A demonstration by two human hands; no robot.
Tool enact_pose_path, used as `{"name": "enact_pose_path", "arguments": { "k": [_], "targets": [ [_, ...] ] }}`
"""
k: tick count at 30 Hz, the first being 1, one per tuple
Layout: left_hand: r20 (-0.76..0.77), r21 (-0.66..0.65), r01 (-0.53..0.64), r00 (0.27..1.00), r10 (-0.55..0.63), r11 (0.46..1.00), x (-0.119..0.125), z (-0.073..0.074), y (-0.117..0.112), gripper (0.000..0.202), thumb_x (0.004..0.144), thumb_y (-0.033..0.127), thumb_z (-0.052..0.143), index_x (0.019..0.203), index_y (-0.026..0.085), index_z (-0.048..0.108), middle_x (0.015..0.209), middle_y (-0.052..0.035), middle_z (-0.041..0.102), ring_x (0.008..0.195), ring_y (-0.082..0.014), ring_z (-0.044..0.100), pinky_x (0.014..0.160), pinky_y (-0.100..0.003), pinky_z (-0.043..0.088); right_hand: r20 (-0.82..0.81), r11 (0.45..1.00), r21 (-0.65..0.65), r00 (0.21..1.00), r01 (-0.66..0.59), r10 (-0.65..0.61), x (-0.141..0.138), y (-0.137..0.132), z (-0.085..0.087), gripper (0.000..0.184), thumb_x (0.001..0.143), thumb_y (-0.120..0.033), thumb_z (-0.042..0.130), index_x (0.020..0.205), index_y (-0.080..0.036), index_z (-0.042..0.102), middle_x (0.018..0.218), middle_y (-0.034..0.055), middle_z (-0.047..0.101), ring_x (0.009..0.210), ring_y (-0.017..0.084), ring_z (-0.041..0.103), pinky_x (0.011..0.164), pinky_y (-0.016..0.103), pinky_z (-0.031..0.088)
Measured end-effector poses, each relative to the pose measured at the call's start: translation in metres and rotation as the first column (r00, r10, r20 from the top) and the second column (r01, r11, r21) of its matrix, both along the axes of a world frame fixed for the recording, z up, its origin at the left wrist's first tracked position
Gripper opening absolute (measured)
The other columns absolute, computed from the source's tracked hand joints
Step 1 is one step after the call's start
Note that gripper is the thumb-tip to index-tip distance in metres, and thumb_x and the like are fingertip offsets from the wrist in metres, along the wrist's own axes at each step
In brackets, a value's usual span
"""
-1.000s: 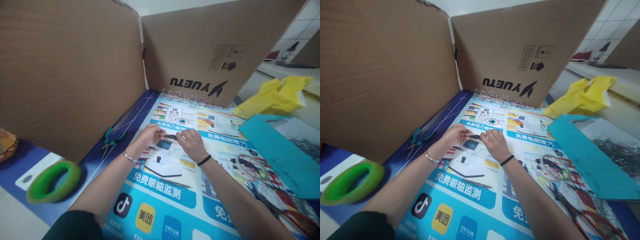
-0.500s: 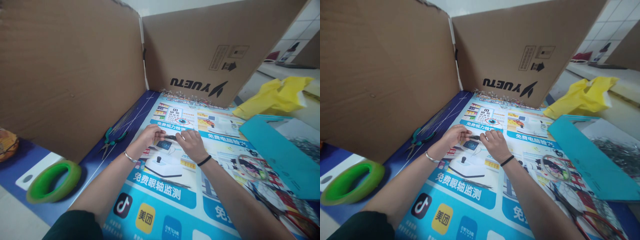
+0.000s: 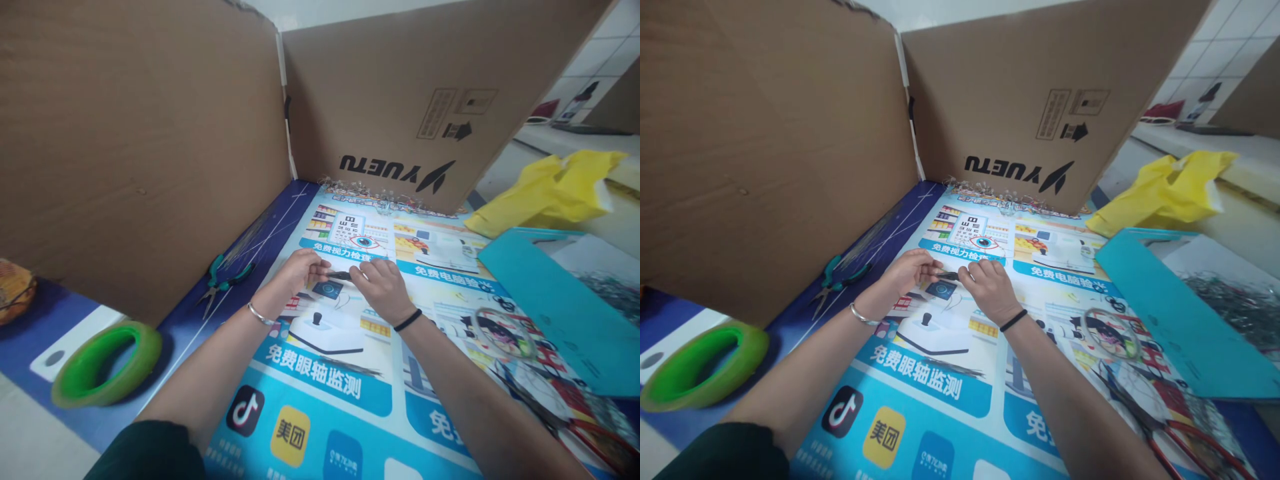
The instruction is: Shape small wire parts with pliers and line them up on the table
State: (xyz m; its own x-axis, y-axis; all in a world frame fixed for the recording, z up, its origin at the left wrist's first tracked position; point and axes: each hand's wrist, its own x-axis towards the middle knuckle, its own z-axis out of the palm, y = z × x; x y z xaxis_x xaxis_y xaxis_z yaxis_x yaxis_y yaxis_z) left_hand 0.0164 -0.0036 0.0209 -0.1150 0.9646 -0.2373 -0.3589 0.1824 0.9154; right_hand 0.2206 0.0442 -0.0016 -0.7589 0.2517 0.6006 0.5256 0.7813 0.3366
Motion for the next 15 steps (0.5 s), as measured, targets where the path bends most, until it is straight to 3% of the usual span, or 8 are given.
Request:
{"name": "enact_pose_path", "arguments": {
  "k": [6, 15],
  "targets": [
    [-0.013, 0.068, -0.013, 1.000, 0.014, 0.998, 0.0018, 0.0009, -0.0024, 0.013, 0.070, 0.017, 0.059, 0.072, 0.014, 0.046, 0.074, -0.0071, 0.065, 0.061, -0.0152, 0.064, 0.056, -0.028, 0.052, 0.003, 1.000, -0.013, 1.000, 0.017, -0.017, -0.0008, 0.0015, -0.0006, 0.017, 0.089, -0.017, 0.043, 0.093, -0.021, 0.059, 0.078, 0.0046, 0.056, 0.078, 0.018, 0.040, 0.071, 0.034, 0.025],
    [-0.095, 0.196, 0.062, 0.994, -0.044, 0.979, -0.0043, -0.0067, -0.0023, 0.022, 0.071, 0.030, 0.063, 0.070, 0.016, 0.045, 0.082, -0.0053, 0.064, 0.064, -0.0120, 0.062, 0.061, -0.027, 0.052, 0.037, 0.997, -0.082, 0.999, 0.015, -0.012, -0.0024, 0.0017, 0.0011, 0.018, 0.089, -0.023, 0.044, 0.084, -0.018, 0.060, 0.072, 0.0048, 0.055, 0.074, 0.018, 0.041, 0.069, 0.032, 0.027]
  ]
}}
